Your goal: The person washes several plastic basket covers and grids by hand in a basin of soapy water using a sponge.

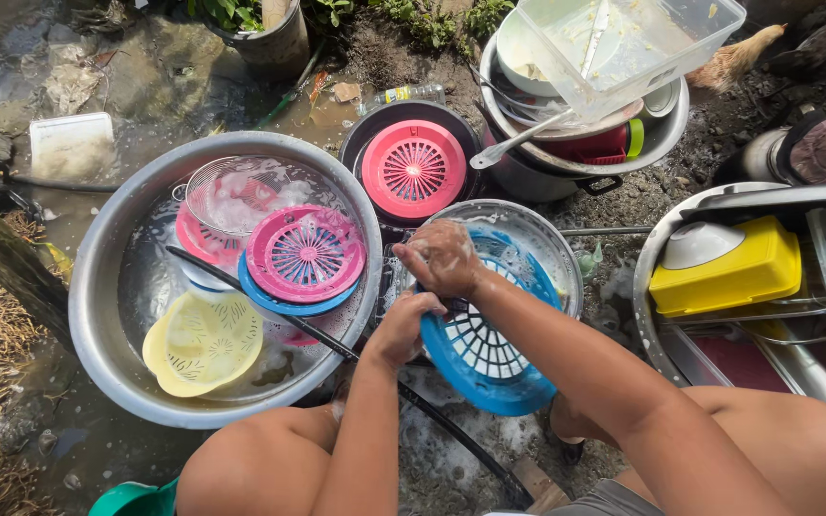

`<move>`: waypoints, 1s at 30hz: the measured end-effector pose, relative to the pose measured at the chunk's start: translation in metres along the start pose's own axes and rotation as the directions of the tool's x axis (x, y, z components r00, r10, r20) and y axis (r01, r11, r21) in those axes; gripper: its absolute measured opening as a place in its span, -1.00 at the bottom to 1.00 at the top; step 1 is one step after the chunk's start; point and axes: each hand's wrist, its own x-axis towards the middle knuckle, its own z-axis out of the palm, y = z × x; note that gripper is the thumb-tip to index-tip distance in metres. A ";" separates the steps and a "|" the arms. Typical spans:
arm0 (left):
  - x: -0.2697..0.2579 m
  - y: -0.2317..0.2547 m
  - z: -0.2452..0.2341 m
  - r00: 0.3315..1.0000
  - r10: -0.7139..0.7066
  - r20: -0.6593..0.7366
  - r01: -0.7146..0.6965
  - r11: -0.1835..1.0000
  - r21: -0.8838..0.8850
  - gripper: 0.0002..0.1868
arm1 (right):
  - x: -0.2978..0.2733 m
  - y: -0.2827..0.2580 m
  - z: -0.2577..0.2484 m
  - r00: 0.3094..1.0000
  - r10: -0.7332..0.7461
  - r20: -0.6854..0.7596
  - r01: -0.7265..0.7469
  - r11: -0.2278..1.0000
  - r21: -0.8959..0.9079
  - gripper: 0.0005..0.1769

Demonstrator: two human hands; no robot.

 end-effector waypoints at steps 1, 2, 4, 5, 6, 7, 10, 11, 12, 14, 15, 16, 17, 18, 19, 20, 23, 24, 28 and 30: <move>-0.004 0.003 -0.001 0.999 -0.007 0.035 0.010 0.996 -0.090 -0.55 | -0.010 -0.005 0.006 0.978 -0.195 -0.070 0.202 0.973 0.110 -0.52; -0.003 -0.001 0.004 0.999 0.032 0.003 -0.032 0.999 -0.039 -0.52 | -0.003 0.013 -0.002 0.990 -0.134 -0.046 0.128 0.986 -0.105 -0.62; 0.002 -0.008 0.005 0.991 0.122 -0.056 -0.117 0.989 0.086 -0.44 | 0.020 0.052 -0.016 0.998 -0.011 -0.055 -0.018 0.862 -0.506 -0.70; 0.005 -0.011 -0.001 0.993 0.097 -0.064 -0.089 0.990 0.107 -0.48 | 0.021 0.057 -0.019 0.998 -0.048 -0.042 0.020 0.857 -0.515 -0.71; 0.008 -0.016 -0.010 0.995 0.071 -0.073 -0.062 0.990 0.127 -0.52 | 0.022 0.058 -0.022 0.996 -0.084 -0.029 0.057 0.850 -0.524 -0.71; 0.012 -0.026 -0.021 0.996 0.039 -0.084 -0.027 0.989 0.142 -0.56 | 0.020 0.053 -0.025 0.993 -0.114 -0.010 0.091 0.843 -0.530 -0.69; 0.028 -0.040 -0.047 1.000 0.023 -0.016 -0.024 0.998 -0.054 -0.65 | 0.009 0.007 -0.006 0.998 0.062 0.007 -0.061 0.995 -0.084 -0.42; 0.028 -0.042 -0.048 0.999 0.019 -0.033 -0.020 0.999 -0.035 -0.62 | 0.009 0.002 -0.007 0.999 0.037 -0.029 -0.038 0.999 -0.028 -0.41; 0.027 -0.042 -0.043 0.999 0.014 -0.050 -0.015 1.000 -0.017 -0.58 | 0.007 0.000 -0.008 0.998 0.015 -0.066 -0.014 1.000 0.028 -0.40; 0.020 -0.026 -0.034 0.993 0.081 -0.086 -0.081 0.997 0.005 -0.51 | 0.017 0.021 -0.020 0.924 0.370 -0.099 -0.380 0.917 -0.121 -0.35; 0.014 -0.016 -0.029 0.983 0.147 -0.106 -0.148 0.989 0.000 -0.49 | 0.016 0.038 -0.029 0.848 0.511 -0.140 -0.526 0.844 -0.105 -0.38; 0.008 -0.005 -0.026 0.969 0.213 -0.125 -0.215 0.977 -0.003 -0.47 | 0.012 0.054 -0.035 0.748 0.639 -0.179 -0.658 0.748 -0.081 -0.39; 0.002 0.004 -0.023 0.956 0.261 -0.133 -0.253 0.965 0.074 -0.44 | -0.002 0.067 -0.034 0.738 0.653 -0.168 -0.671 0.736 -0.087 -0.40; -0.002 0.014 -0.023 0.941 0.309 -0.136 -0.288 0.946 0.151 -0.41 | -0.021 0.077 -0.028 0.728 0.667 -0.157 -0.684 0.724 -0.092 -0.39; -0.004 0.021 -0.020 0.924 0.359 -0.133 -0.324 0.919 0.226 -0.38 | -0.038 0.086 -0.020 0.719 0.679 -0.149 -0.694 0.713 -0.100 -0.36; -0.003 0.021 -0.015 0.923 0.347 -0.168 -0.281 0.904 0.323 -0.34 | -0.060 0.090 -0.003 0.757 0.639 -0.138 -0.653 0.732 -0.192 -0.36; 0.003 0.013 -0.003 0.894 0.360 -0.265 -0.157 0.809 0.566 -0.26 | -0.129 0.093 0.047 0.892 0.441 -0.103 -0.426 0.739 -0.522 -0.14; 0.006 0.007 0.000 0.879 0.384 -0.282 -0.134 0.767 0.627 -0.26 | -0.140 0.098 0.064 0.850 0.517 -0.097 -0.495 0.723 -0.483 -0.17; 0.021 -0.009 -0.015 0.911 0.179 -0.371 -0.055 0.945 0.321 -0.37 | -0.148 0.092 0.098 0.682 0.731 -0.031 -0.731 0.682 0.014 -0.25; 0.030 -0.022 -0.030 0.925 0.245 -0.292 -0.189 0.960 0.206 -0.40 | -0.125 0.067 0.107 0.761 0.649 -0.002 -0.631 0.741 0.228 -0.29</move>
